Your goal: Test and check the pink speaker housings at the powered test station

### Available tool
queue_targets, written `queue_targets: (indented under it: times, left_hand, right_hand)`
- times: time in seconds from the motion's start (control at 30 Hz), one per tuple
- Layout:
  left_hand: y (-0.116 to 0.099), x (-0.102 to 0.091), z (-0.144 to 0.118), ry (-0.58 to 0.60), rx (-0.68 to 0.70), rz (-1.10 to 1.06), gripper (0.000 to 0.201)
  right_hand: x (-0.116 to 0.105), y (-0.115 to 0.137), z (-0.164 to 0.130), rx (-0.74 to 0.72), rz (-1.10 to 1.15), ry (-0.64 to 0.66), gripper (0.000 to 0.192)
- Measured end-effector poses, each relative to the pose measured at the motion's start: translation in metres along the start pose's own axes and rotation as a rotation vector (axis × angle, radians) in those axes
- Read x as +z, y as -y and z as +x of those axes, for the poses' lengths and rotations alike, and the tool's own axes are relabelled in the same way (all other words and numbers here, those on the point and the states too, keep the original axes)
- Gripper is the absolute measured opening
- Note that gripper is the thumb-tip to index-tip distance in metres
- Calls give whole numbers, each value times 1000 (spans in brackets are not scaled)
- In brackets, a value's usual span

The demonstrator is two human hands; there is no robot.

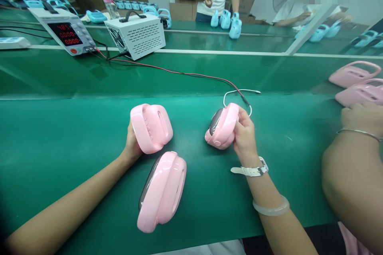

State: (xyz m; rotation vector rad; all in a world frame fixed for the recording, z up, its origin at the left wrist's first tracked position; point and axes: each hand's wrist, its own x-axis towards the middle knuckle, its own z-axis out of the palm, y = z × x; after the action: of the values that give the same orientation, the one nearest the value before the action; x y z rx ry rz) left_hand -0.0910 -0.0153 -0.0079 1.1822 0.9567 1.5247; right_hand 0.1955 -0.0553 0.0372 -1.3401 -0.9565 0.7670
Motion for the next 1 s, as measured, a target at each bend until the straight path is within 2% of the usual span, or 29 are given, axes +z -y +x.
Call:
queue_targets:
  times: [0.23,0.57,0.87,1.0]
  left_hand:
    - [-5,3,1,59,116,85,60]
    - [-11,8,0,73,189,104,58]
    - [-15,7,0,118,158,143,70]
    - [-15,6,-1,129,150,145,68]
  right_hand:
    - [1,-1,0,43,62,-31,36]
    - [2,-2,2,81,121,-54,37]
    - [5,-3,2,47,100,-86,42]
    - [4,-2,2,52,108,-95,42]
